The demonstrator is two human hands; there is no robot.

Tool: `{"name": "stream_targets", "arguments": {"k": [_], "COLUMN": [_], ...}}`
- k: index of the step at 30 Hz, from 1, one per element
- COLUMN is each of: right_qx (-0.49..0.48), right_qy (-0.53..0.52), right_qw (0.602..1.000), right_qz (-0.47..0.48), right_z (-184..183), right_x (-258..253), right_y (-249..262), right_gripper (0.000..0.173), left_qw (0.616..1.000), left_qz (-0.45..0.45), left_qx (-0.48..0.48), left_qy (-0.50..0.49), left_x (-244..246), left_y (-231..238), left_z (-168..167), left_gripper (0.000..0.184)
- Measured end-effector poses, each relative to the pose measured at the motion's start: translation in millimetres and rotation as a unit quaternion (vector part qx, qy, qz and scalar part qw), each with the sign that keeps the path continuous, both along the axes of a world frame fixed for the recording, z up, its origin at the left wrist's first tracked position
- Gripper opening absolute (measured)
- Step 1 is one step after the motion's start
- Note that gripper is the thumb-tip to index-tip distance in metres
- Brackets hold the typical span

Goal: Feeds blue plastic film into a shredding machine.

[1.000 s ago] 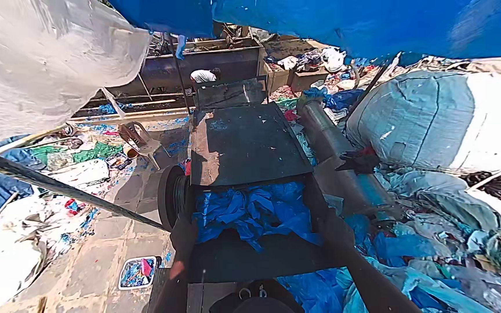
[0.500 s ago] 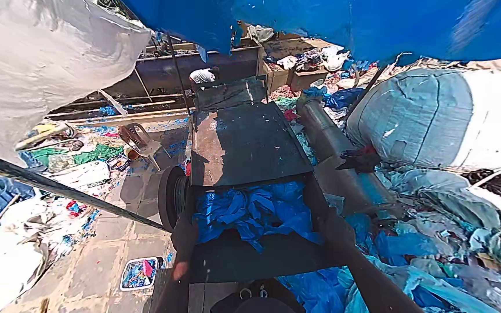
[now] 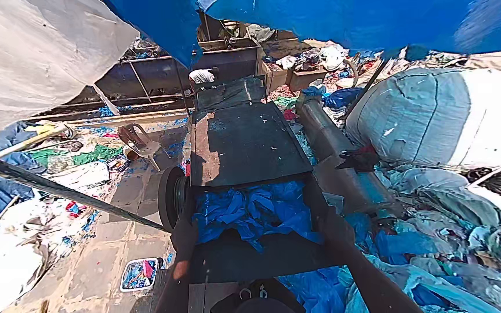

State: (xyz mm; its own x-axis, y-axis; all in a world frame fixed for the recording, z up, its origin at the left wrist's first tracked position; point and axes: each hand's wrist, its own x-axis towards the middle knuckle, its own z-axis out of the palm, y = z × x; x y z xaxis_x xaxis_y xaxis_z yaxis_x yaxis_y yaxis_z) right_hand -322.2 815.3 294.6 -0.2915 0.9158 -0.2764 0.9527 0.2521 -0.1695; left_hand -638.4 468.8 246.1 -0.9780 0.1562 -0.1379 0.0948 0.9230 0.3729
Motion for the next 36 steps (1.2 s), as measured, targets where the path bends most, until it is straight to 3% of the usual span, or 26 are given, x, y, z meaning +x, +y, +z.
{"name": "stream_targets", "arguments": {"k": [15, 20, 25, 28, 31, 36], "right_qx": [0.000, -0.041, -0.074, -0.064, -0.067, -0.077], "right_qy": [-0.004, 0.003, -0.068, -0.054, -0.046, -0.049], "right_qw": [1.000, 0.999, 0.990, 0.991, 0.993, 0.994], "right_qz": [-0.011, 0.014, 0.094, 0.103, 0.083, 0.062], "right_z": [-2, 9, 21, 3, 7, 17], "right_x": [-2, 3, 9, 13, 8, 5], "right_y": [-1, -1, 10, 17, 12, 9], "right_gripper": [0.063, 0.075, 0.084, 0.081, 0.073, 0.067], "left_qw": [1.000, 0.999, 0.970, 0.959, 0.948, 0.949], "left_qz": [0.003, -0.002, -0.105, -0.183, -0.257, -0.306], "left_qx": [0.006, 0.018, 0.048, 0.076, 0.091, 0.051], "left_qy": [0.010, 0.051, 0.213, 0.202, 0.165, 0.055], "left_x": [-1, 3, 20, 53, 84, 111], "left_y": [-1, 2, 9, 30, 59, 105], "left_z": [-4, -4, -6, -3, -19, -42], "left_gripper": [0.061, 0.065, 0.081, 0.084, 0.089, 0.098]}}
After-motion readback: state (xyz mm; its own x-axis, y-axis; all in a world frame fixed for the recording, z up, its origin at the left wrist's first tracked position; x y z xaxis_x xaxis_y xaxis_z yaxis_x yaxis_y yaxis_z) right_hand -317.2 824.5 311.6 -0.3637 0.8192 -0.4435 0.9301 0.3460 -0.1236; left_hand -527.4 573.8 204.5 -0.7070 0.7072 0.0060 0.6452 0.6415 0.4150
